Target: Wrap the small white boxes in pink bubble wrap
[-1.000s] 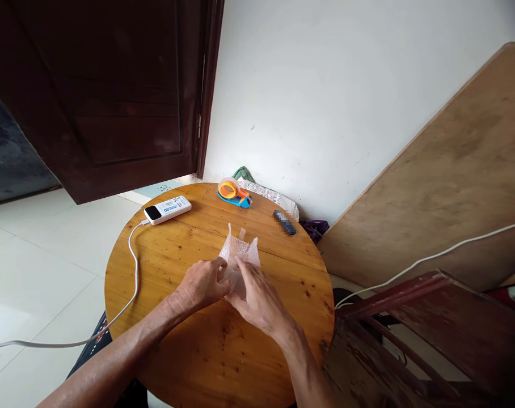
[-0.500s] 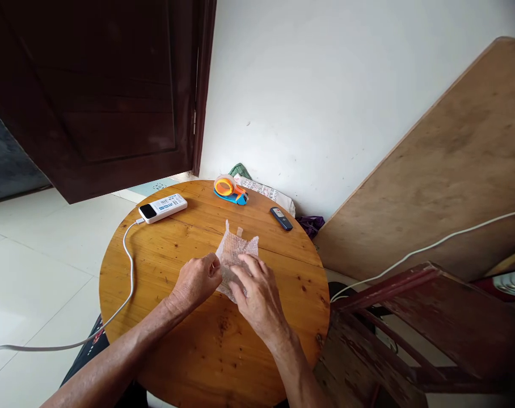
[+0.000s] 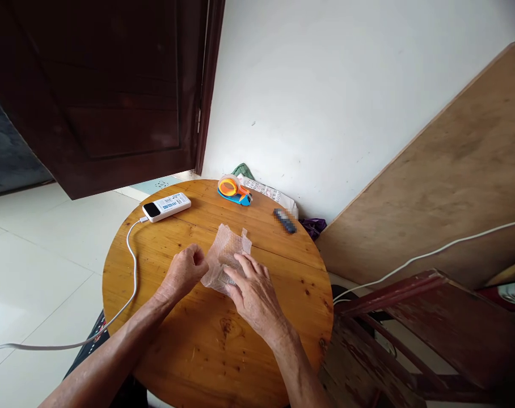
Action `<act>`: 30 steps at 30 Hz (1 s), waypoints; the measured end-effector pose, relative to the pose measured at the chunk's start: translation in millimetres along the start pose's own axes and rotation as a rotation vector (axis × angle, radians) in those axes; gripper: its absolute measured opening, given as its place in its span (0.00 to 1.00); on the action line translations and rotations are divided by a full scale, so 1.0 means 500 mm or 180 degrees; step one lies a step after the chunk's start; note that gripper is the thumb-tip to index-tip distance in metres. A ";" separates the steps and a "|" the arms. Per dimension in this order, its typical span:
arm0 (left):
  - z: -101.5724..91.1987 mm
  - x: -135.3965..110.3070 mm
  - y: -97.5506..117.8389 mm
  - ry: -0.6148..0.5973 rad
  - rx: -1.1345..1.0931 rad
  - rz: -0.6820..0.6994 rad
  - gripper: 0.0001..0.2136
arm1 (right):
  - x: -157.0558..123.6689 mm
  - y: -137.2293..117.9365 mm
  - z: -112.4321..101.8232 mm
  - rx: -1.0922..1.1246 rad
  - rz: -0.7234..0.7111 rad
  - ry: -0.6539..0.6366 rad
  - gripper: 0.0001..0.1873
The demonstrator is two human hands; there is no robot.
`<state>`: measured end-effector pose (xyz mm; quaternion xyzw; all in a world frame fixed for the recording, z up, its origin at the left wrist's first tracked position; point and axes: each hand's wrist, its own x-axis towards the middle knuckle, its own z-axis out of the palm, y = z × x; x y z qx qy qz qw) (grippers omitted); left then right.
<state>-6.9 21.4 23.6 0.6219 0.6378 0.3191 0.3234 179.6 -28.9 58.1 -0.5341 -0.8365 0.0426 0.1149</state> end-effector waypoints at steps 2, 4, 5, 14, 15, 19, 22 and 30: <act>0.000 0.002 -0.005 -0.0030 -0.0070 -0.0044 0.03 | 0.004 0.002 -0.002 -0.0027 -0.0037 -0.0050 0.20; 0.001 0.003 -0.004 -0.0064 -0.0134 -0.0058 0.06 | 0.010 0.003 -0.005 -0.0051 -0.0083 -0.0098 0.22; 0.001 0.003 0.000 -0.0093 -0.0157 -0.0027 0.06 | 0.013 0.004 -0.007 -0.0059 -0.0108 -0.0127 0.22; 0.037 -0.015 0.053 -0.0663 -0.0291 0.0377 0.04 | 0.023 0.014 0.002 0.0250 0.0052 -0.0050 0.23; 0.037 -0.019 0.058 -0.0699 -0.0149 0.0457 0.05 | 0.019 0.016 0.006 0.0271 0.0153 0.0015 0.26; 0.014 -0.033 0.073 -0.1059 0.0488 0.0981 0.02 | -0.002 0.032 0.013 0.0332 0.0190 0.0242 0.29; -0.011 -0.035 0.077 -0.1468 0.0660 0.1391 0.04 | -0.025 0.048 0.010 0.0502 0.0225 0.0470 0.26; 0.012 -0.031 0.044 -0.0938 0.0966 0.1927 0.10 | -0.066 0.066 0.033 0.1285 0.1019 0.0943 0.06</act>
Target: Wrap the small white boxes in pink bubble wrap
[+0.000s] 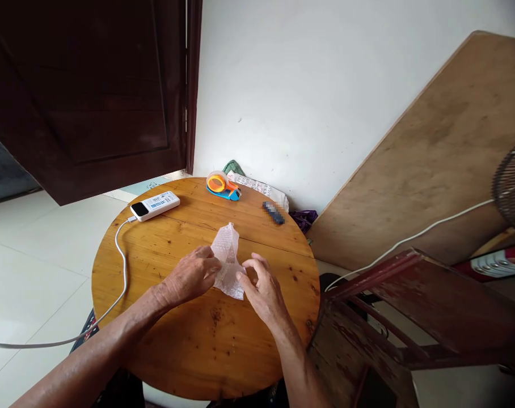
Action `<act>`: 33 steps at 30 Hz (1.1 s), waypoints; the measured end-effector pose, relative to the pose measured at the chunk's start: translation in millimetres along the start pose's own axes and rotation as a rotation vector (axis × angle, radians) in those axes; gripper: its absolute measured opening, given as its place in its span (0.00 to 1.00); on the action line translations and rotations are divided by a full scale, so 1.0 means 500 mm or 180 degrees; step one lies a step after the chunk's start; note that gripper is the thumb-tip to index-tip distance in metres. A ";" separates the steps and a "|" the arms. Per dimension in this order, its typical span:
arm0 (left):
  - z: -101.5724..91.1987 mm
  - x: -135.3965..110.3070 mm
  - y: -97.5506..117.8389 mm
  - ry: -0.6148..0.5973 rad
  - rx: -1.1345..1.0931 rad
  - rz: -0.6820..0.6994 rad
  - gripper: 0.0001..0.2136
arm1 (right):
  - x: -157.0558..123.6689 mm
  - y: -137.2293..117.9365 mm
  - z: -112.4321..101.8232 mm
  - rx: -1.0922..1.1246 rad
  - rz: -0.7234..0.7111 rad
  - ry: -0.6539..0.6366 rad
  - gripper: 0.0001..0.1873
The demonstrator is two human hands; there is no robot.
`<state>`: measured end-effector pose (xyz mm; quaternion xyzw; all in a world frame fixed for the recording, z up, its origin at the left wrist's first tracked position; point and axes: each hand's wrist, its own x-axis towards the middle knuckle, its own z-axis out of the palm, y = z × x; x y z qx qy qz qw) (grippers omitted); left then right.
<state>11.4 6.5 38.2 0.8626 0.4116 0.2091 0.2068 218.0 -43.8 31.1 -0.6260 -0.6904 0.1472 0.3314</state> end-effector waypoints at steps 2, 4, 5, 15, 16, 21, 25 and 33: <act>0.016 -0.005 -0.011 0.0257 -0.0025 0.0115 0.10 | -0.004 -0.001 0.006 0.0202 0.0055 -0.0069 0.06; 0.028 -0.010 -0.018 0.0394 -0.0151 0.0120 0.11 | -0.007 -0.004 0.008 0.0305 0.0055 -0.0088 0.06; 0.033 -0.013 -0.018 0.0425 -0.0194 0.0081 0.11 | -0.008 -0.007 0.008 0.0321 0.0028 -0.0091 0.07; 0.061 -0.034 0.028 0.0615 0.0266 -0.0346 0.10 | 0.034 -0.021 -0.009 -0.0035 -0.0088 -0.0868 0.25; 0.061 -0.034 0.028 0.0618 0.0293 -0.0348 0.10 | 0.043 -0.014 -0.010 0.0005 -0.0079 -0.0969 0.23; 0.056 -0.034 0.028 0.0760 0.0513 -0.0206 0.09 | 0.069 0.019 -0.018 0.0221 0.0135 -0.1320 0.08; 0.052 -0.035 0.026 0.0720 0.0523 -0.0091 0.09 | 0.061 0.023 -0.007 0.0225 0.0541 -0.1211 0.13; 0.048 -0.031 0.022 0.0502 0.0528 -0.0040 0.12 | 0.041 0.023 0.037 0.0449 0.0718 -0.0289 0.02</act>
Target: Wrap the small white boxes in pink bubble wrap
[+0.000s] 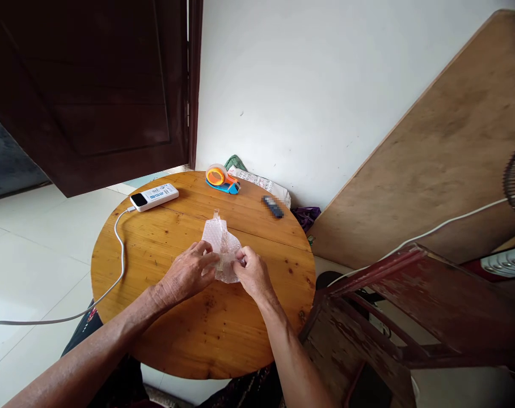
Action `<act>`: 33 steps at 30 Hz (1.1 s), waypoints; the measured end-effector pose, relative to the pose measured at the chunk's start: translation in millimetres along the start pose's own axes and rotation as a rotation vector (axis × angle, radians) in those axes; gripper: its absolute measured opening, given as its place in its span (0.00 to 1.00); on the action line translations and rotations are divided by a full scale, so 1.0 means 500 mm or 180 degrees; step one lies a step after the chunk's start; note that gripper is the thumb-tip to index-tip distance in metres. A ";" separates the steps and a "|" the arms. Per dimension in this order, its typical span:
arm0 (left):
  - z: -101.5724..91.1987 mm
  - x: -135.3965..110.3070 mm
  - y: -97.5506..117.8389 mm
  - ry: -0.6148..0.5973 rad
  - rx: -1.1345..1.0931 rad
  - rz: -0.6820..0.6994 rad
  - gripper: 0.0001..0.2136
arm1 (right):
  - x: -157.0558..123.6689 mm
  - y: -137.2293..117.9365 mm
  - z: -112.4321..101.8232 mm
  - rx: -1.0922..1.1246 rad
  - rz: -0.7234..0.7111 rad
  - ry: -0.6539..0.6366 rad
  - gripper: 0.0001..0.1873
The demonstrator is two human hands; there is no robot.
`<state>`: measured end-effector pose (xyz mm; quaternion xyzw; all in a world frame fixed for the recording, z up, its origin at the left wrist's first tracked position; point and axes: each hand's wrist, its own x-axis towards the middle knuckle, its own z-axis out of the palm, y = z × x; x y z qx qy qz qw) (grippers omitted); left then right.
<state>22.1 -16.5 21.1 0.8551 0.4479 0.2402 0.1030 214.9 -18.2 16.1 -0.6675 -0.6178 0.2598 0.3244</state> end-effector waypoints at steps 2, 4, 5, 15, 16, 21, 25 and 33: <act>0.002 0.002 0.001 -0.0027 0.0023 -0.0007 0.12 | -0.001 -0.002 0.006 0.0367 -0.0018 0.0034 0.07; 0.004 0.004 0.004 -0.0035 0.0034 -0.0015 0.12 | -0.002 -0.008 0.013 0.0786 -0.0050 -0.0015 0.14; 0.004 0.005 0.005 -0.0043 0.0034 -0.0017 0.12 | -0.003 -0.013 0.016 0.0949 -0.0087 -0.0039 0.17; 0.003 0.010 0.001 -0.0129 -0.0425 -0.0077 0.12 | -0.012 -0.039 0.040 0.0959 -0.0432 0.0082 0.27; 0.003 0.009 0.001 -0.0097 -0.0481 -0.0126 0.12 | -0.012 -0.039 0.038 0.0921 -0.0424 0.0007 0.26; 0.005 0.012 0.004 0.0048 -0.0734 -0.0362 0.15 | -0.011 -0.039 0.015 0.0666 -0.0439 -0.0460 0.22; 0.006 0.013 -0.004 0.0084 -0.0999 -0.0358 0.18 | -0.007 -0.038 0.003 0.0538 -0.0587 -0.0745 0.25; 0.001 0.013 0.010 0.0159 -0.1321 -0.0914 0.14 | -0.021 -0.059 0.007 -0.0349 -0.0893 -0.0866 0.34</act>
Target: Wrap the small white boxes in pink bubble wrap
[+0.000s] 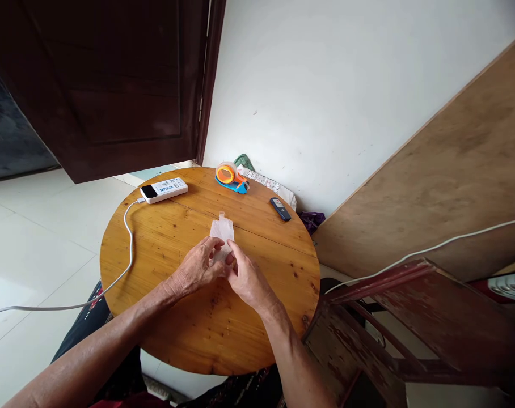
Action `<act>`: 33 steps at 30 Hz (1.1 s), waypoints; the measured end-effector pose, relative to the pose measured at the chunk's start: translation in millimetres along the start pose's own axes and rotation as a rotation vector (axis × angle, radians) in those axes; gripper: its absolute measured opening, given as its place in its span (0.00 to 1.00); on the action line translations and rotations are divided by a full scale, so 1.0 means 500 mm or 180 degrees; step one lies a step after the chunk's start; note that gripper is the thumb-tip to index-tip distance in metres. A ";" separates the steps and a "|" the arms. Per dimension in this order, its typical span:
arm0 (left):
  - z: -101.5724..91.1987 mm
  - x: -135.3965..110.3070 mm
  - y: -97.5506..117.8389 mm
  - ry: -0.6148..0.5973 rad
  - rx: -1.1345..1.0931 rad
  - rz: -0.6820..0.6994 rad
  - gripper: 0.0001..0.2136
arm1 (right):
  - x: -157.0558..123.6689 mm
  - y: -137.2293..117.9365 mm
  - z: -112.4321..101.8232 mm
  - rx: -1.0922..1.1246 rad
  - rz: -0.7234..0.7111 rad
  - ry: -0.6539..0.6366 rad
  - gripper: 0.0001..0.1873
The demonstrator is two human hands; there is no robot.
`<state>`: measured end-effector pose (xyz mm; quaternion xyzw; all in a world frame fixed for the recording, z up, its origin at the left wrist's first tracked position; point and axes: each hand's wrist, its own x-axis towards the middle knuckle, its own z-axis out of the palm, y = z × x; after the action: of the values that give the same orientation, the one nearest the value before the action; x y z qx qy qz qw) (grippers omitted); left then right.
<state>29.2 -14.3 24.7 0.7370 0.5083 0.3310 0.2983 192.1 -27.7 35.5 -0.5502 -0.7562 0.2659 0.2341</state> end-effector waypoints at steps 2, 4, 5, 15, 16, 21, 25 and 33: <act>0.005 0.002 0.011 0.0096 0.0092 -0.0215 0.12 | -0.002 -0.006 0.002 -0.0189 -0.0075 -0.0018 0.36; 0.012 0.006 0.017 0.0198 0.0237 -0.0336 0.11 | -0.004 -0.007 0.003 -0.0259 -0.0146 -0.0018 0.38; 0.015 0.007 0.017 0.0238 0.0290 -0.0356 0.11 | -0.005 -0.005 0.004 -0.0222 -0.0162 -0.0012 0.39; 0.044 0.009 -0.017 0.0341 0.0350 -0.0041 0.16 | -0.018 0.034 -0.004 0.1200 -0.0149 0.0198 0.36; 0.043 0.010 -0.017 0.0301 0.0374 -0.0030 0.18 | -0.015 0.038 -0.002 0.1152 -0.0161 0.0301 0.36; 0.030 0.011 -0.004 0.0128 0.0658 0.0077 0.22 | 0.000 0.048 0.010 0.0908 -0.0233 0.0377 0.38; 0.022 0.000 0.004 0.0254 0.1026 0.0366 0.15 | 0.006 0.046 -0.007 0.1177 -0.0110 0.0260 0.37; 0.036 -0.005 -0.010 0.0322 0.1022 0.0832 0.12 | 0.038 0.086 -0.037 0.1808 0.1457 0.0602 0.33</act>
<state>39.8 -16.9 9.7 0.8172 0.4689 0.3181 0.1057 229.2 4.2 22.1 -0.6402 -0.4848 0.4584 0.3807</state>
